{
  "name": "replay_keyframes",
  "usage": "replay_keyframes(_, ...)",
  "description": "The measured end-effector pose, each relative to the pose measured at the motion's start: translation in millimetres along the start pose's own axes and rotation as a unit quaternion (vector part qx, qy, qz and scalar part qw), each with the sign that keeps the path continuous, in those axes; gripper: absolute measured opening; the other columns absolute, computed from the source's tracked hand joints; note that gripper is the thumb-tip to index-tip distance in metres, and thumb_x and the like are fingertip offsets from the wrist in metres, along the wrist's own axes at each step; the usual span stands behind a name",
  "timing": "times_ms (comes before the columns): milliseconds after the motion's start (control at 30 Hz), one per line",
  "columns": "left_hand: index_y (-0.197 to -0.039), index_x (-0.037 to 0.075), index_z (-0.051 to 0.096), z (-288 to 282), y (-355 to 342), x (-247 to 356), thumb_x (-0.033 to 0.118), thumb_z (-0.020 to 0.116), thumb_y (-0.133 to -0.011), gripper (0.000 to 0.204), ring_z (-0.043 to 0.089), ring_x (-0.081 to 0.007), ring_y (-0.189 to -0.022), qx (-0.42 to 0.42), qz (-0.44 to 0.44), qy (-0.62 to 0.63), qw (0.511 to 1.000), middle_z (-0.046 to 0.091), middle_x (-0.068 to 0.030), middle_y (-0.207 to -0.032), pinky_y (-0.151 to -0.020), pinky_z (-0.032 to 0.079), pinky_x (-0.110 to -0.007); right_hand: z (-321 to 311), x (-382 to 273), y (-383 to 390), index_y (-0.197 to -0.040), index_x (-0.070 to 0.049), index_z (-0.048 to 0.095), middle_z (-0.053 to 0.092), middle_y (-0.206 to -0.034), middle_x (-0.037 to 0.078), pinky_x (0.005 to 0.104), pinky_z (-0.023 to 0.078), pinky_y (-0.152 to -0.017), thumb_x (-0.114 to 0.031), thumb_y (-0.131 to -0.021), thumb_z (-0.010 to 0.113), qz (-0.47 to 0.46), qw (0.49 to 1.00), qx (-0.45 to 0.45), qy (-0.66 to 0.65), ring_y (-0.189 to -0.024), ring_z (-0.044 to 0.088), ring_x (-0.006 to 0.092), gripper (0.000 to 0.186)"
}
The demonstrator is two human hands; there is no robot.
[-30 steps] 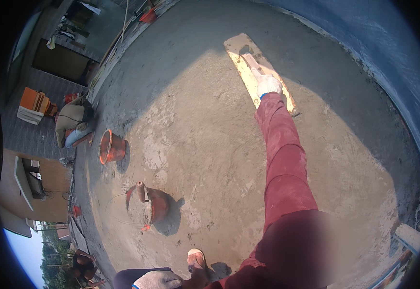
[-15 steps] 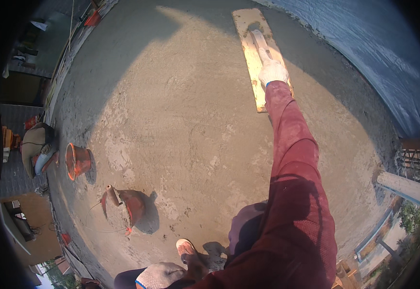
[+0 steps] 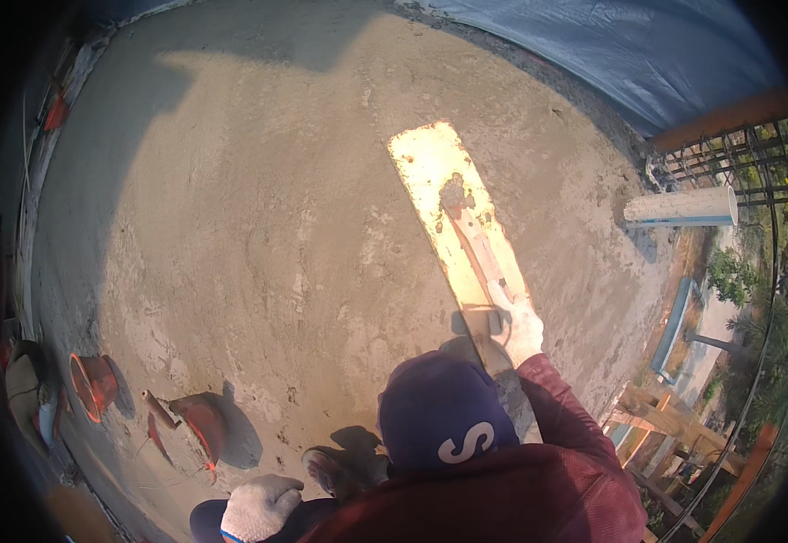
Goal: The person scoops wet concrete from a bucket using a trowel and spreads it onto a circular floor surface. They then use a wooden float to smooth the concrete, repeating the process to level the area.
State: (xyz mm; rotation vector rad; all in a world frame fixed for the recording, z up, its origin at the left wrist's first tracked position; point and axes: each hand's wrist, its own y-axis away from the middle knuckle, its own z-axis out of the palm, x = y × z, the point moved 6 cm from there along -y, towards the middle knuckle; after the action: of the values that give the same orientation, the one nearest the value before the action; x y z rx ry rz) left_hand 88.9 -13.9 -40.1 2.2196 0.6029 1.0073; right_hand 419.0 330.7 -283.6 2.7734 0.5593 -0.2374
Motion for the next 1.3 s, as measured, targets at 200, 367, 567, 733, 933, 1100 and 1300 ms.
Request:
replay_keyframes(200, -0.105, 0.01, 0.079, -15, -72, 35, 0.031, 0.066, -0.098, 0.026, 0.073, -0.0371, -0.094, -0.048, 0.077, -0.133, 0.987, 0.076, -0.0141, -0.099, -0.081, 0.057, -0.047, -61, -18, -199, -0.162, -0.031, 0.044, 0.068, -0.117, 0.03, 0.0522, 0.061, -0.085, -0.019, -0.097, 0.061, 0.008, 0.998, 0.05, -0.024, -0.102, 0.073, 0.0414, 0.068)
replay_keyframes(367, -0.119, 0.004, 0.077, -79, -129, 27, 0.028, 0.06, -0.106, 0.032, 0.074, -0.0351, -0.103, -0.065, 0.05, -0.063, 0.995, 0.076, -0.0188, -0.109, -0.09, 0.057, -0.041, -82, 21, -243, -0.165, -0.037, 0.035, 0.07, -0.124, 0.027, 0.0532, 0.059, -0.097, -0.012, -0.101, 0.054, 0.078, 0.99, 0.094, -0.073, -0.113, 0.073, 0.0405, 0.071)
replay_keyframes(567, -0.123, -0.005, 0.071, -117, -81, -55, 0.031, 0.06, -0.108, 0.041, 0.067, -0.0195, -0.096, 0.091, -0.06, 0.125, 0.986, 0.073, -0.0106, -0.104, -0.09, 0.053, -0.034, -35, 106, 25, -0.166, -0.031, 0.036, 0.057, -0.149, 0.028, 0.048, 0.056, -0.106, -0.015, -0.096, 0.059, 0.197, 0.976, 0.049, -0.085, -0.126, 0.066, 0.0431, 0.075)
replay_keyframes(733, -0.122, -0.006, 0.071, -130, -130, 4, 0.028, 0.06, -0.109, 0.038, 0.067, -0.0197, -0.097, 0.011, 0.021, -0.029, 0.999, 0.073, -0.011, -0.105, -0.091, 0.053, -0.035, -55, 187, -58, -0.165, -0.036, 0.037, 0.064, -0.138, 0.028, 0.0496, 0.058, -0.098, -0.019, -0.094, 0.063, 0.268, 0.95, 0.106, -0.124, -0.116, 0.07, 0.0427, 0.077)
replay_keyframes(933, -0.125, -0.005, 0.07, -170, -249, 71, 0.024, 0.061, -0.108, 0.035, 0.065, -0.0193, -0.1, 0.052, 0.162, -0.043, 0.985, 0.072, -0.0092, -0.108, -0.096, 0.051, -0.035, -22, 162, 34, -0.157, -0.028, 0.046, 0.064, -0.138, 0.023, 0.0533, 0.057, -0.1, -0.022, -0.097, 0.064, 0.279, 0.948, 0.07, -0.133, -0.123, 0.067, 0.0413, 0.063)
replay_keyframes(1100, -0.126, -0.007, 0.069, -144, -215, -4, 0.024, 0.062, -0.108, 0.036, 0.065, -0.018, -0.101, 0.012, 0.052, 0.012, 0.998, 0.072, -0.0096, -0.109, -0.096, 0.052, -0.033, 62, 98, 305, -0.157, -0.033, 0.048, 0.067, -0.12, 0.024, 0.0549, 0.059, -0.089, -0.023, -0.095, 0.066, 0.377, 0.909, -0.03, -0.176, -0.106, 0.072, 0.043, 0.066)
replay_keyframes(1300, -0.128, -0.006, 0.069, -109, -155, -43, 0.037, 0.065, -0.106, 0.048, 0.068, -0.0208, -0.102, -0.019, -0.008, 0.016, 1.0, 0.072, -0.0114, -0.109, -0.094, 0.055, -0.035, 61, 130, 320, -0.159, -0.031, 0.046, 0.067, -0.122, 0.022, 0.0538, 0.059, -0.092, -0.029, -0.094, 0.066, 0.47, 0.871, 0.012, -0.145, -0.11, 0.071, 0.0428, 0.068)
